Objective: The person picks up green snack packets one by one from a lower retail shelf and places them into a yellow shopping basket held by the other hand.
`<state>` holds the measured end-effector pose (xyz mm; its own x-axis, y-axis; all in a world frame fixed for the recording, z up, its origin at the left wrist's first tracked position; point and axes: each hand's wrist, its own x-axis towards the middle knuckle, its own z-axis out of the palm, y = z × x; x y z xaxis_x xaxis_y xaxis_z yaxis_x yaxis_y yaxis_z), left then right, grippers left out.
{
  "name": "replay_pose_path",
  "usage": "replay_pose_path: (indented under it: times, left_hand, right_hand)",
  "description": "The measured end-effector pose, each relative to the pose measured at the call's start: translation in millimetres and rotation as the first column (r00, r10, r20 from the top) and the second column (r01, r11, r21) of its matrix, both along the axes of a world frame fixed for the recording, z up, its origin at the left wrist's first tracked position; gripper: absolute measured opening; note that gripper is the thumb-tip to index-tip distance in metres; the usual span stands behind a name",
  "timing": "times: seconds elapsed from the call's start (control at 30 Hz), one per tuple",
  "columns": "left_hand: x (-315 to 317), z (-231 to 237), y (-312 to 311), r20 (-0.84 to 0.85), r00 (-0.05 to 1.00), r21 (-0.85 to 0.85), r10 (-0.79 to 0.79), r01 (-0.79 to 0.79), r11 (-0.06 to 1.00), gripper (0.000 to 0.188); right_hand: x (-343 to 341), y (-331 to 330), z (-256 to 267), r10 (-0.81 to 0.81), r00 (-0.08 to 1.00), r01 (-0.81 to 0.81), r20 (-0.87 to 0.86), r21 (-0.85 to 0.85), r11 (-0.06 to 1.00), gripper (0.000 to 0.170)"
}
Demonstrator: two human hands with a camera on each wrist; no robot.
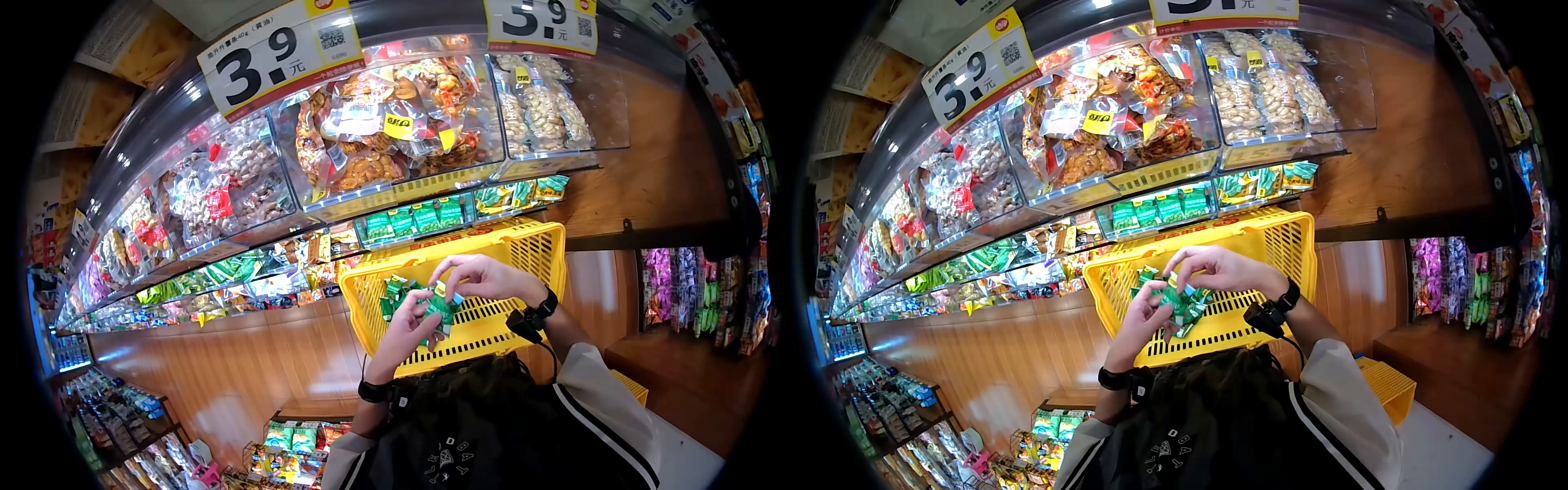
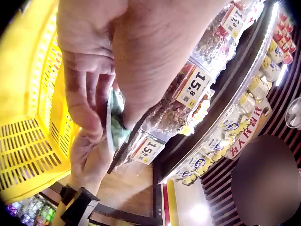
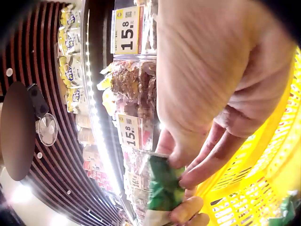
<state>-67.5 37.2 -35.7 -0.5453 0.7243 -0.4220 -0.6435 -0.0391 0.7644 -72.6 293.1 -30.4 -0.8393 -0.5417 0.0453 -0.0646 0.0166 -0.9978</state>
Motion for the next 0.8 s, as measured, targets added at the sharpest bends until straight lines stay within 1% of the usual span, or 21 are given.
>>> replay_pose_path:
  times: [0.03,0.07,0.1,0.13,0.17,0.23,0.27,0.3,0.37,0.4,0.43,0.5,0.53,0.57,0.63,0.7,0.73,0.77,0.8]
  left_hand:
    - [2,-3,3,-0.043,0.997,-0.043,0.066,-0.068,0.997,0.032]
    - [3,-2,6,-0.061,0.992,-0.066,0.109,-0.113,0.991,0.030]
    - [4,-5,7,-0.064,0.992,-0.065,0.110,-0.114,0.991,0.030]
    - [5,-12,7,-0.127,0.981,-0.085,0.144,-0.155,0.984,0.030]
    - [6,-13,8,-0.190,0.966,-0.103,0.176,-0.198,0.975,0.030]
    - [7,-13,8,-0.218,0.957,-0.122,0.192,-0.222,0.967,0.030]
    - [6,-15,7,-0.268,0.946,-0.148,0.181,-0.226,0.963,0.030]
    - [6,-16,7,-0.317,0.934,-0.173,0.167,-0.230,0.958,0.030]
    - [6,-15,7,-0.342,0.924,-0.182,0.170,-0.243,0.953,0.031]
    - [6,-14,7,-0.369,0.914,-0.194,0.172,-0.257,0.947,0.031]
    - [6,-14,7,-0.370,0.912,-0.190,0.178,-0.262,0.946,0.031]
    - [6,-14,5,-0.516,0.847,-0.231,0.132,-0.285,0.930,0.027]
    - [5,-19,3,-0.517,0.845,-0.228,0.140,-0.293,0.929,0.027]
    - [7,-26,-4,-0.524,0.836,-0.218,0.162,-0.315,0.924,0.026]
    - [5,-30,-12,-0.534,0.827,-0.207,0.176,-0.330,0.921,0.025]
    - [7,-27,-23,-0.618,0.773,-0.242,0.142,-0.359,0.901,0.023]
    - [6,-24,-23,-0.599,0.786,-0.236,0.150,-0.353,0.906,0.021]
    - [6,-22,-28,-0.606,0.778,-0.231,0.164,-0.370,0.900,0.021]
    - [6,-20,-36,-0.620,0.773,-0.258,0.134,-0.362,0.896,0.019]
  right_hand:
    - [2,-1,-1,-0.004,1.000,0.004,-0.002,-0.001,1.000,0.015]
    - [4,-4,-2,-0.092,0.967,0.103,0.237,-0.033,0.994,0.017]
    - [6,-6,-2,-0.161,0.871,0.203,0.464,-0.040,0.978,0.021]
    - [8,-11,-1,-0.194,0.863,0.285,0.467,-0.132,0.949,0.028]
    - [8,-12,1,-0.191,0.865,0.282,0.465,-0.133,0.950,0.028]
    - [10,-15,4,-0.163,0.873,0.195,0.459,-0.023,0.981,0.027]
    - [8,-20,-2,-0.202,0.904,0.216,0.378,0.005,0.976,0.023]
    - [7,-19,-3,-0.202,0.904,0.215,0.377,0.007,0.976,0.023]
    - [3,-17,2,-0.249,0.901,0.207,0.355,0.153,0.966,0.017]
    - [2,-20,9,-0.287,0.918,0.244,0.275,0.182,0.953,0.013]
    - [-1,-25,16,-0.284,0.920,0.240,0.271,0.185,0.953,0.013]
    - [-7,-35,27,-0.337,0.940,0.303,0.042,0.349,0.887,0.011]
    - [-12,-37,19,-0.371,0.922,0.385,-0.107,0.318,0.866,0.010]
    - [-33,-36,21,-0.454,0.882,0.470,-0.125,0.288,0.834,0.010]
    - [-52,-34,11,-0.478,0.832,0.549,-0.282,0.291,0.784,0.011]
    - [-95,-27,-9,-0.457,0.878,0.466,-0.141,0.467,0.752,0.021]
    - [-98,-25,-16,-0.448,0.872,0.483,-0.197,0.501,0.718,0.027]
    - [-118,-9,-75,-0.310,0.898,0.437,-0.311,0.572,0.694,0.025]
    - [-122,-6,-90,-0.207,0.902,0.414,-0.378,0.621,0.665,0.026]
